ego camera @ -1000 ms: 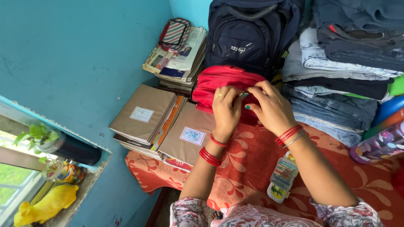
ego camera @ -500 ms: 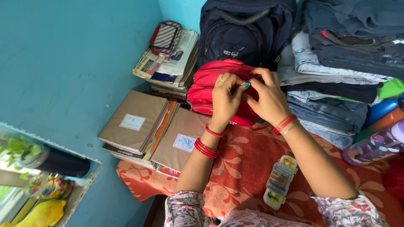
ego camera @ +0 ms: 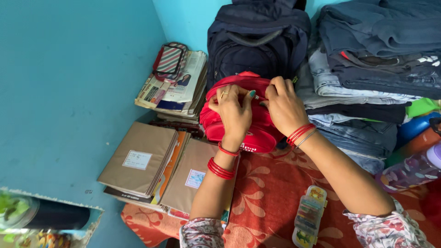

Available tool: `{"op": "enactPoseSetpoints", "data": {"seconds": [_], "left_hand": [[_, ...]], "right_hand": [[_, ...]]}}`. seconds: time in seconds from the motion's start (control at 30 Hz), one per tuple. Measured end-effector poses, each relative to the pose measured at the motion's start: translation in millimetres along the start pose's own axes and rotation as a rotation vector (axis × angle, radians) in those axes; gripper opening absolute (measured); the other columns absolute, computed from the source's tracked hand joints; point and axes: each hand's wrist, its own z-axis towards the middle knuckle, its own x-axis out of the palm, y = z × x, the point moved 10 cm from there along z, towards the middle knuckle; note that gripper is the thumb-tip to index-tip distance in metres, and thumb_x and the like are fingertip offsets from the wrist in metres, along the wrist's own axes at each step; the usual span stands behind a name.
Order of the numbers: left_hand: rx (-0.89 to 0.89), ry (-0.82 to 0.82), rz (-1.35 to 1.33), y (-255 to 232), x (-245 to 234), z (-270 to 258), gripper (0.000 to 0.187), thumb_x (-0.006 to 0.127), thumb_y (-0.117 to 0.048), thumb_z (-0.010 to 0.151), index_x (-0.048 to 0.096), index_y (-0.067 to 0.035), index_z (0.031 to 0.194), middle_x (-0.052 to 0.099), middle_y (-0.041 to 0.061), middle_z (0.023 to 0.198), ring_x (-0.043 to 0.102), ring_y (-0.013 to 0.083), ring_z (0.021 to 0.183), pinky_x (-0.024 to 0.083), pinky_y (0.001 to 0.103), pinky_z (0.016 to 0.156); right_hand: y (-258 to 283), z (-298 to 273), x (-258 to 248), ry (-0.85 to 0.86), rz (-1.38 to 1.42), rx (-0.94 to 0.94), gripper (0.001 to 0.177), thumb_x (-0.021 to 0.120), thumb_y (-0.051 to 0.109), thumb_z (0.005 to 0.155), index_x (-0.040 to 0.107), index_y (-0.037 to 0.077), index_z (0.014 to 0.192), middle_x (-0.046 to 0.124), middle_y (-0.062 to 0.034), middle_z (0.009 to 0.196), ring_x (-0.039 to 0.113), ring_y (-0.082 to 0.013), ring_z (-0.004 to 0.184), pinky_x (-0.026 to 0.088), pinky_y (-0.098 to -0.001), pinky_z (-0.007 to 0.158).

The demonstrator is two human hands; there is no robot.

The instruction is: The person organizes a stack of notebooks and books on a table, then puts the notebooks and a pencil case into a backpack.

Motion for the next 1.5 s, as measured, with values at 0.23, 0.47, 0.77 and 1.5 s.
{"op": "enactPoseSetpoints", "data": {"seconds": [0.23,0.47,0.77,1.5], "left_hand": [[0.331,0.332,0.404,-33,35,-9,0.012,0.065,-0.014,0.089,0.056,-0.007,0.092,0.066,0.011,0.085,0.065,0.0324,0.093,0.052,0.044,0.073],[0.609,0.399,0.369,-68,25,-15,0.022,0.06,-0.003,0.081,0.053,-0.002,0.102,0.065,0.015,0.091,0.064,0.0315,0.091,0.053,0.041,0.08],[0.324,0.281,0.03,-29,11,-9,0.014,0.061,-0.004,0.097,0.049,0.002,0.101,0.061,0.022,0.084,0.061,0.0414,0.084,0.051,0.05,0.075],[-0.124,0.069,0.067,126,-10,16,0.014,0.063,-0.001,0.095,0.05,0.001,0.1,0.066,0.024,0.084,0.066,0.0466,0.078,0.051,0.052,0.066]], "right_hand": [[-20,-9,3,0.033,0.085,0.066,0.023,0.071,0.001,0.078,0.063,-0.001,0.099,0.054,-0.0109,0.12,0.056,-0.0337,0.114,0.054,-0.044,0.083],[-3,-16,-22,-0.105,0.139,0.01,0.031,0.07,0.001,0.075,0.067,0.0,0.107,0.056,-0.0123,0.122,0.057,-0.0347,0.109,0.055,-0.0447,0.084],[4,-5,-11,0.013,0.158,0.002,0.017,0.075,0.011,0.083,0.066,0.005,0.096,0.06,-0.0086,0.105,0.063,-0.0309,0.1,0.054,-0.0441,0.079],[-6,5,-8,-0.043,-0.047,-0.107,0.008,0.066,0.013,0.09,0.064,0.011,0.097,0.061,-0.0041,0.095,0.061,-0.0296,0.092,0.053,-0.0435,0.073]]}}
